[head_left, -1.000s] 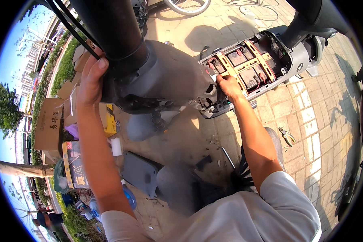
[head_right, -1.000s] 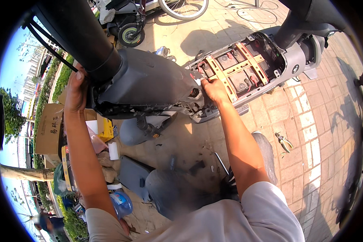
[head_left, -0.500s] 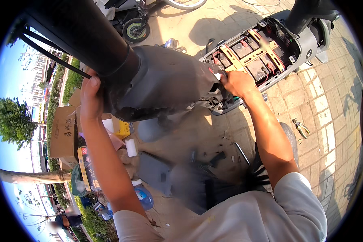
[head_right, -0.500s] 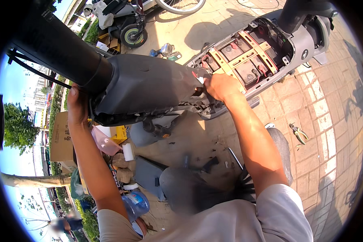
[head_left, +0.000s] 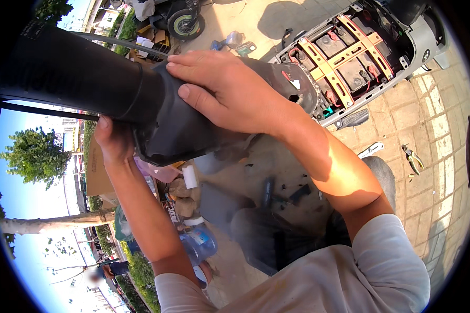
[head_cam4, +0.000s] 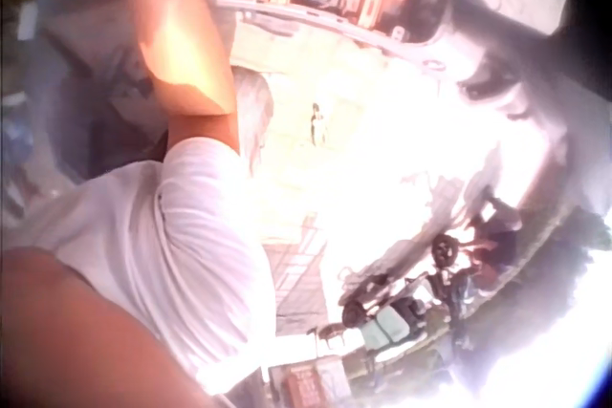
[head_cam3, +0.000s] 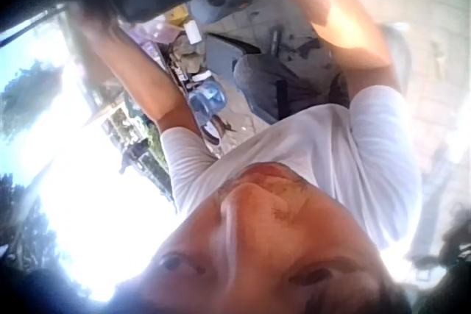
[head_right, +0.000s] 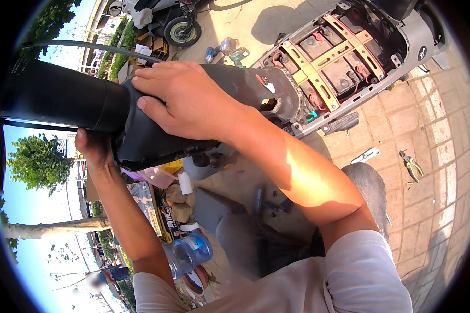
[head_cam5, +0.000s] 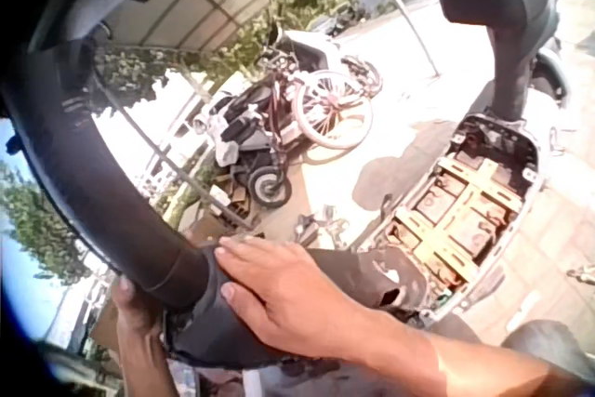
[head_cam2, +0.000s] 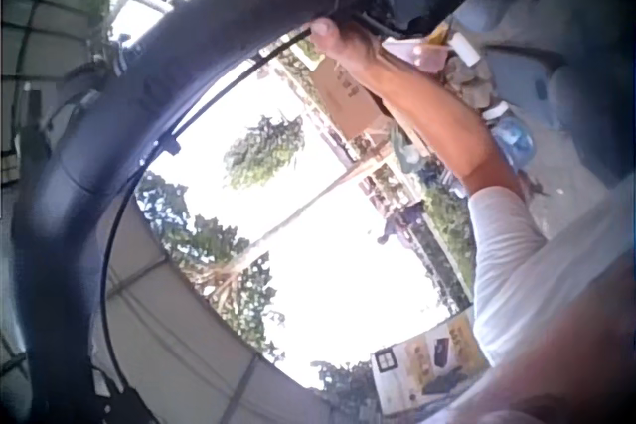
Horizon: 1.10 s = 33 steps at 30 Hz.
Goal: The person is assembling the front bodywork of an electric scooter. They attach a black plastic cover to the steering column and use a screwdriver to secure it with screws. The person also handles a grey plastic panel, fitting it into place on the scooter's frame.
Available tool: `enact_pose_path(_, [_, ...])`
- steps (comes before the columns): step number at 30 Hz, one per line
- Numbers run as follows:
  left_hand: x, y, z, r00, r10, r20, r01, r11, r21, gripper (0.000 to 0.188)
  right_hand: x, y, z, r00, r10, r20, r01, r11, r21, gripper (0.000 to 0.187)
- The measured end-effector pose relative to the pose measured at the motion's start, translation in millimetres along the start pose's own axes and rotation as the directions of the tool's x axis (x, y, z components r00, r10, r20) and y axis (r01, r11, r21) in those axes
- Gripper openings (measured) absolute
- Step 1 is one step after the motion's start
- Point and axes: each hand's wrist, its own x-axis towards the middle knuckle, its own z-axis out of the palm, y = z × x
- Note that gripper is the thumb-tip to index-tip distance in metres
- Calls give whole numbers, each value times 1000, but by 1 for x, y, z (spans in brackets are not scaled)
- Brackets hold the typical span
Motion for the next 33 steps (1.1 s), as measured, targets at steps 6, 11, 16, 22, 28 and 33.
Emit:
enact_pose_path(6, [-2,1,10,999,20,-39,-17,995,94,106,-1,-5,10,998,46,-40,-45,999,8,39])
enact_pose_path(11, [0,-1,11,1000,9,-29,-6,997,83,103,-10,24,-30,979,30,202,-60,988,144,99])
enact_pose_path(16, [0,-2,6,1000,14,-15,-13,999,35,90,-24,52,-42,944,201,261,-199,979,-32,113])
enact_pose_path(22, [0,-4,4,997,68,36,-70,995,78,101,-36,55,-26,967,210,145,-210,978,-11,101])
enact_pose_path(28, [-1,-4,8,1000,0,24,-1,999,41,125,-30,57,-17,890,455,5,-434,844,317,70])
enact_pose_path(33, [-3,7,26,991,-74,115,53,983,176,122,-17,53,-21,972,194,132,-212,967,139,61])
